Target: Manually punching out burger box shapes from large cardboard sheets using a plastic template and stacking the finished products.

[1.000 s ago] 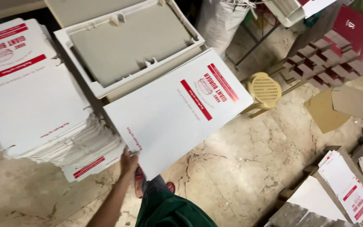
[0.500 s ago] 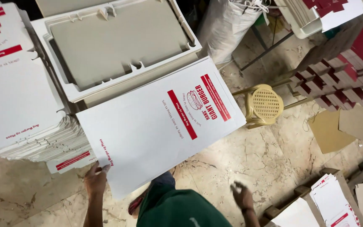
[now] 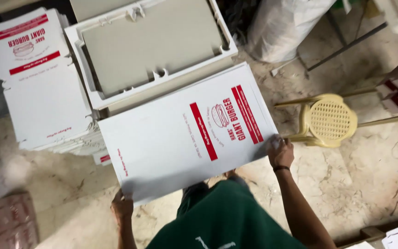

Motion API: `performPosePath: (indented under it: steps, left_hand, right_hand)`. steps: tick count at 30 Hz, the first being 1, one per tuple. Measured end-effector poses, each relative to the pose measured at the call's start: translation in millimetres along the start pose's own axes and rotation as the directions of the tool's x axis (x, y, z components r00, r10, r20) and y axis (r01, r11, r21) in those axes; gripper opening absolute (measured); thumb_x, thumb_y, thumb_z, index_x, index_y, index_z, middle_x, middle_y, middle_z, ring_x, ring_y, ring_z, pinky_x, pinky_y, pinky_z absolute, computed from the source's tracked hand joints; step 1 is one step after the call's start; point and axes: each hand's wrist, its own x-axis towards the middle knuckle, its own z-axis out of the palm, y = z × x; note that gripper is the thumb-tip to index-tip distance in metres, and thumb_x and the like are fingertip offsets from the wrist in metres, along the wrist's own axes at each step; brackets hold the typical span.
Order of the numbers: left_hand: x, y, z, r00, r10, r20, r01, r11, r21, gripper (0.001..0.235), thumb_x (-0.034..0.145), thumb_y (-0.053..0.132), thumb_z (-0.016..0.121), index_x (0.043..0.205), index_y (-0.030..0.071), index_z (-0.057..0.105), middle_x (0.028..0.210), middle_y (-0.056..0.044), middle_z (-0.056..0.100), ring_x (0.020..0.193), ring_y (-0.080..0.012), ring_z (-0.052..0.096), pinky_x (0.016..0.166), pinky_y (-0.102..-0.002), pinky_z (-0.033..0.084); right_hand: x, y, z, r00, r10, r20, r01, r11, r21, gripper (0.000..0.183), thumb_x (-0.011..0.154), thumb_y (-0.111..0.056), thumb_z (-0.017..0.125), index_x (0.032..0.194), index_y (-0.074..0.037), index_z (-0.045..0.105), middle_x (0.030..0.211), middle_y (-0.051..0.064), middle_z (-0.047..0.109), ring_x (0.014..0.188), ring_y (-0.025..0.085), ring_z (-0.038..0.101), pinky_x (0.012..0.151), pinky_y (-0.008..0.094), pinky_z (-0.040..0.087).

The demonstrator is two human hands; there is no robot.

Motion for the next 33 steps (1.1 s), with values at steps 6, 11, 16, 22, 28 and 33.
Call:
performPosePath:
  steps: [6, 11, 16, 22, 28, 33]
  left_hand:
    - [-19.5, 45.7, 5.9, 0.984, -0.167, -0.062, 0.160, 0.982, -0.103, 0.046, 0.088, 0.033, 0.066, 0.131, 0.019, 0.072, 0.128, -0.003, 0.072, 0.128, -0.0297, 0.058, 0.114, -0.045, 0.040]
    - [-19.5, 54.7, 4.5, 0.984, -0.177, -0.028, 0.175, 0.982, -0.073, 0.056, 0.090, 0.028, 0.062, 0.144, 0.012, 0.062, 0.138, -0.016, 0.065, 0.129, -0.0374, 0.057, 0.109, -0.051, 0.043]
    - [-13.2, 47.5, 13.4, 0.973, -0.231, -0.001, 0.231, 0.971, -0.061, 0.065, 0.092, 0.025, 0.056, 0.156, 0.018, 0.045, 0.150, -0.017, 0.053, 0.137, -0.0410, 0.048, 0.111, -0.055, 0.040]
    - [-26.3, 57.9, -3.9, 0.981, -0.185, 0.050, 0.191, 0.965, -0.182, 0.062, 0.093, 0.021, 0.058, 0.154, 0.016, 0.048, 0.146, -0.012, 0.058, 0.135, -0.0354, 0.053, 0.111, -0.049, 0.041]
    - [-18.0, 41.0, -3.6, 0.994, -0.103, 0.046, 0.112, 0.949, -0.294, 0.059, 0.090, 0.023, 0.064, 0.147, 0.011, 0.058, 0.131, -0.016, 0.069, 0.116, -0.0337, 0.067, 0.098, -0.046, 0.053]
    - [17.4, 4.4, 15.4, 0.992, -0.124, 0.005, 0.121, 0.953, -0.276, 0.062, 0.085, 0.028, 0.075, 0.144, 0.015, 0.063, 0.124, -0.013, 0.073, 0.111, -0.0276, 0.068, 0.093, -0.041, 0.055]
  right_hand:
    - [17.1, -39.4, -51.3, 0.945, 0.225, 0.237, -0.274, 0.941, 0.200, 0.063, 0.084, -0.028, 0.073, 0.141, -0.006, 0.058, 0.138, 0.017, 0.058, 0.114, 0.039, 0.061, 0.083, 0.058, 0.058]
    - [53.5, -16.5, -48.7, 0.844, 0.089, 0.528, -0.264, 0.927, 0.265, 0.061, 0.080, -0.053, 0.078, 0.112, -0.001, 0.070, 0.110, 0.016, 0.077, 0.098, 0.031, 0.073, 0.077, 0.043, 0.059]
    - [42.8, -61.8, -102.6, 0.729, 0.034, 0.683, -0.543, 0.636, 0.548, 0.063, 0.082, -0.036, 0.072, 0.133, 0.001, 0.062, 0.131, 0.018, 0.069, 0.117, 0.035, 0.066, 0.097, 0.051, 0.059]
    - [44.0, -33.9, -98.0, 0.816, -0.196, 0.544, -0.296, 0.668, 0.683, 0.033, 0.089, -0.007, 0.068, 0.120, -0.014, 0.076, 0.131, 0.012, 0.075, 0.126, 0.028, 0.069, 0.105, 0.050, 0.054]
    - [55.2, -58.5, -79.6, 0.685, 0.283, 0.672, -0.645, 0.664, 0.378, 0.071, 0.079, -0.039, 0.077, 0.136, 0.001, 0.063, 0.132, 0.022, 0.066, 0.116, 0.042, 0.064, 0.077, 0.053, 0.061]
    - [45.9, -61.6, -83.7, 0.660, 0.342, 0.669, -0.668, 0.676, 0.313, 0.075, 0.081, -0.041, 0.075, 0.143, -0.004, 0.057, 0.142, 0.020, 0.061, 0.124, 0.040, 0.060, 0.086, 0.051, 0.059]
